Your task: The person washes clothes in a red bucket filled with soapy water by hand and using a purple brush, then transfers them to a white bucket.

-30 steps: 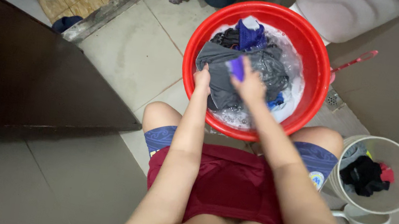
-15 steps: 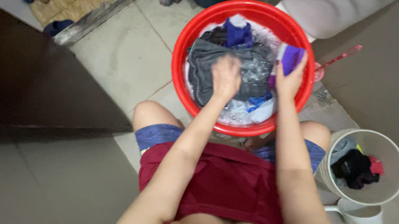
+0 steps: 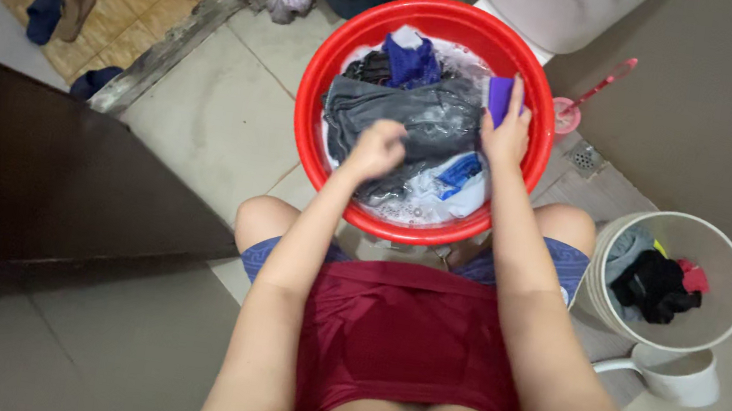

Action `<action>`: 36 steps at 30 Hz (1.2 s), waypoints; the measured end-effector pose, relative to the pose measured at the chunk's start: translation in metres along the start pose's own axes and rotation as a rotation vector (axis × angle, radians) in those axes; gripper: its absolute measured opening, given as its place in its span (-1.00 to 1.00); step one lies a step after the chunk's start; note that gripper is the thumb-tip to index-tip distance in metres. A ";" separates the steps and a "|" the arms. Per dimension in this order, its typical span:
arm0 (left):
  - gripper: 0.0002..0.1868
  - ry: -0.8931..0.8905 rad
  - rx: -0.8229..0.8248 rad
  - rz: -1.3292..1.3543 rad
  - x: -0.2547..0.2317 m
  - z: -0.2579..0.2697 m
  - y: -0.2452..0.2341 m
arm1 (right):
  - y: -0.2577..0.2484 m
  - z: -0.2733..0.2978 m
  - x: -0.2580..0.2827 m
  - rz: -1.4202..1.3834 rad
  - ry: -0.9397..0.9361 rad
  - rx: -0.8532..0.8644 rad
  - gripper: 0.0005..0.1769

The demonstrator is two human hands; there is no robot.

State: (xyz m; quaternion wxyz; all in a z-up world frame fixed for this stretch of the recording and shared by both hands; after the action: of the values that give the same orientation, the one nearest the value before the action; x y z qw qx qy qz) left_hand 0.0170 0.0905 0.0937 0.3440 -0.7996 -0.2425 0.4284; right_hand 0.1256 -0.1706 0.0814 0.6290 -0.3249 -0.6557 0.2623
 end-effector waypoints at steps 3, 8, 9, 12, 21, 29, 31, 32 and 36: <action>-0.82 -0.437 -0.345 0.697 0.082 0.016 -0.039 | 0.001 -0.008 0.007 0.033 0.001 0.001 0.09; -0.77 -0.805 -0.610 0.746 0.150 0.097 -0.033 | 0.045 -0.025 -0.009 0.170 0.120 0.142 0.13; -0.74 -0.775 -0.520 0.489 0.145 0.099 -0.033 | 0.049 -0.026 0.000 0.290 0.040 0.096 0.15; -0.69 -0.850 -0.421 0.220 0.137 0.104 -0.013 | 0.046 -0.026 0.030 0.377 0.013 0.079 0.13; -0.65 -1.028 -0.821 1.124 0.150 0.130 0.026 | 0.081 0.104 0.205 -0.118 -0.567 0.331 -0.11; -0.60 -1.157 -0.818 0.968 0.160 0.135 0.031 | 0.060 0.032 0.148 0.273 -0.173 0.334 -0.11; -0.60 -1.129 -0.803 1.024 0.161 0.135 0.040 | 0.073 0.068 0.176 0.114 -0.296 0.377 -0.10; -0.60 -1.132 -0.806 1.021 0.162 0.137 0.040 | 0.079 0.082 0.181 0.111 -0.298 0.381 -0.10; -0.60 -1.125 -0.848 1.052 0.163 0.143 0.040 | 0.096 0.075 0.165 0.163 -0.342 0.506 -0.04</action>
State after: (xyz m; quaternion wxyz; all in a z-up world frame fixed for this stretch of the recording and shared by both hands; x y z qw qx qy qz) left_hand -0.0173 0.2245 -0.0777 -0.3948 -0.5384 -0.1148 0.7356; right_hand 0.0607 0.0220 0.1117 0.5474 -0.1609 -0.6376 0.5176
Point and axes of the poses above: each hand's wrist, its own z-axis away from the middle knuckle, its own y-axis out of the palm, x = y × z, the point moved 10 cm from there along -z, towards the middle knuckle, and after that the axes turned 2 degrees about x, right-handed, at the moved point
